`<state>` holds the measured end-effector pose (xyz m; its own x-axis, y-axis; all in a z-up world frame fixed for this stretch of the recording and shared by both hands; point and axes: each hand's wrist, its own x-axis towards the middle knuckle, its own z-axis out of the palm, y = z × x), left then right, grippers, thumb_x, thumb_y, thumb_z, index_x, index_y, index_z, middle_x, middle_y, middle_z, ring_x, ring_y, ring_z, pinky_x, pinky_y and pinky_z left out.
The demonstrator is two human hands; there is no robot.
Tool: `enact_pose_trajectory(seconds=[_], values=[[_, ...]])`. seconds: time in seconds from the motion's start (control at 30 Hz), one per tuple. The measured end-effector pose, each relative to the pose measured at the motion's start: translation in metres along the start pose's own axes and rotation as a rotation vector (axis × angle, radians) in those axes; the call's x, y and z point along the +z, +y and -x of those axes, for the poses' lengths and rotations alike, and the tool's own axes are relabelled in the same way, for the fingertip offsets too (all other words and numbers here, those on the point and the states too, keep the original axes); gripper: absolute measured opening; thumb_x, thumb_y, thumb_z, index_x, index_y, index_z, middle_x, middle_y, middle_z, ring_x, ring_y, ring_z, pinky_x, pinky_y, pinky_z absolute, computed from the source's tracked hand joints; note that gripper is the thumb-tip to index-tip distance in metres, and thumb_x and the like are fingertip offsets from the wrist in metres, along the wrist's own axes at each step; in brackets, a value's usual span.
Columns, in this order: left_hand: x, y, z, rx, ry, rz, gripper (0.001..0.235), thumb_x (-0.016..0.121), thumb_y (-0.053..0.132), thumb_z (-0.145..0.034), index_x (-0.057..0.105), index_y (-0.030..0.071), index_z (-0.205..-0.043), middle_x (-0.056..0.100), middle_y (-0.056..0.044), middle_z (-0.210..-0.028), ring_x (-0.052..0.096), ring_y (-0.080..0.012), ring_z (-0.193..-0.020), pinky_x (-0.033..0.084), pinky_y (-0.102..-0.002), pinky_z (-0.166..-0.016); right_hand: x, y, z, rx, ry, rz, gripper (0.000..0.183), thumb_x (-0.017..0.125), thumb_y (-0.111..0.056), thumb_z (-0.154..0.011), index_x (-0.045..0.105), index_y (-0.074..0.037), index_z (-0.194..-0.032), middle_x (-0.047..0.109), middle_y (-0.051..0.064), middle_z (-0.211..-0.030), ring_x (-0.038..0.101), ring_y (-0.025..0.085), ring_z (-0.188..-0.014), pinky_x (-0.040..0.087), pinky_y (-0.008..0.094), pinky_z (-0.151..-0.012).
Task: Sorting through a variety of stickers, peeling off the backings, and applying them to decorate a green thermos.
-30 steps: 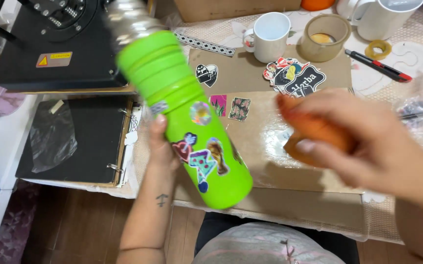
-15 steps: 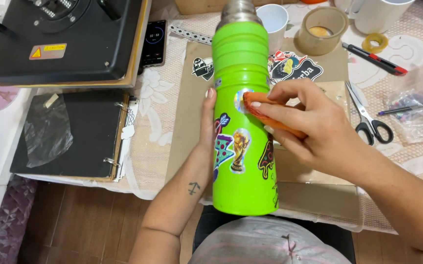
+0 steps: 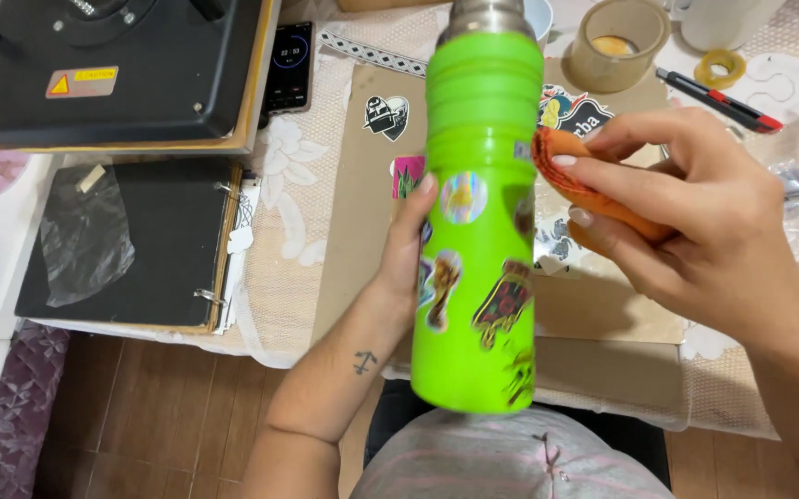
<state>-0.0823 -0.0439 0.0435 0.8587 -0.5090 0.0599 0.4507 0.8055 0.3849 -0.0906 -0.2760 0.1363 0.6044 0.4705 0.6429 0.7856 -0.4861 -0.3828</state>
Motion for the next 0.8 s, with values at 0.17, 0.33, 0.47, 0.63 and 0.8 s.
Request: enact_pose_trajectory(seconds=[0.17,0.33,0.47,0.63,0.8], values=[[0.022,0.025,-0.028,0.060,0.267,-0.286,0.060,0.074,0.042,-0.084,0.062,-0.001,-0.124,0.073,-0.017,-0.107,0.072,-0.0278,-0.090,0.060,-0.043,-0.084,0.004,0.005,0.001,-0.051,-0.089,0.012,0.030,0.071,0.004,-0.096,0.069,0.002,-0.126,0.058,0.024,-0.126,0.060,0.032,-0.112,0.057,0.039,-0.094],[0.025,0.038,-0.040,0.252,0.484,-0.502,0.059,0.080,0.033,-0.071,0.061,0.002,-0.118,0.074,-0.017,-0.101,0.073,-0.0263,-0.082,0.062,-0.039,-0.075,0.017,0.016,0.004,-0.093,-0.122,0.025,0.028,0.067,-0.004,-0.100,0.068,-0.004,-0.128,0.062,0.019,-0.125,0.062,0.033,-0.108,0.051,0.042,-0.091],[0.044,0.045,-0.044,0.332,0.611,-0.562,0.070,0.081,0.026,-0.061,0.051,0.000,-0.119,0.071,-0.022,-0.106,0.072,-0.0303,-0.084,0.062,-0.042,-0.074,0.033,0.023,0.000,-0.185,-0.108,0.052,0.026,0.064,-0.006,-0.103,0.067,-0.005,-0.129,0.064,0.015,-0.121,0.066,0.031,-0.100,0.048,0.042,-0.089],[0.034,0.052,-0.049,0.410,0.516,-0.552,0.056,0.082,0.027,-0.068,0.059,0.000,-0.112,0.073,-0.019,-0.097,0.072,-0.0271,-0.079,0.062,-0.040,-0.071,0.040,0.000,0.012,-0.366,-0.162,0.099,0.031,0.049,-0.011,-0.104,0.063,-0.004,-0.131,0.064,0.012,-0.122,0.061,0.030,-0.092,0.051,0.043,-0.084],[0.037,0.049,-0.043,0.415,0.431,-0.565,0.052,0.082,0.030,-0.073,0.062,0.000,-0.111,0.074,-0.017,-0.096,0.073,-0.0258,-0.078,0.063,-0.039,-0.071,0.033,-0.004,0.006,-0.517,-0.258,0.136,0.028,0.051,-0.013,-0.103,0.064,-0.010,-0.127,0.066,0.004,-0.122,0.059,0.028,-0.091,0.050,0.029,-0.059]])
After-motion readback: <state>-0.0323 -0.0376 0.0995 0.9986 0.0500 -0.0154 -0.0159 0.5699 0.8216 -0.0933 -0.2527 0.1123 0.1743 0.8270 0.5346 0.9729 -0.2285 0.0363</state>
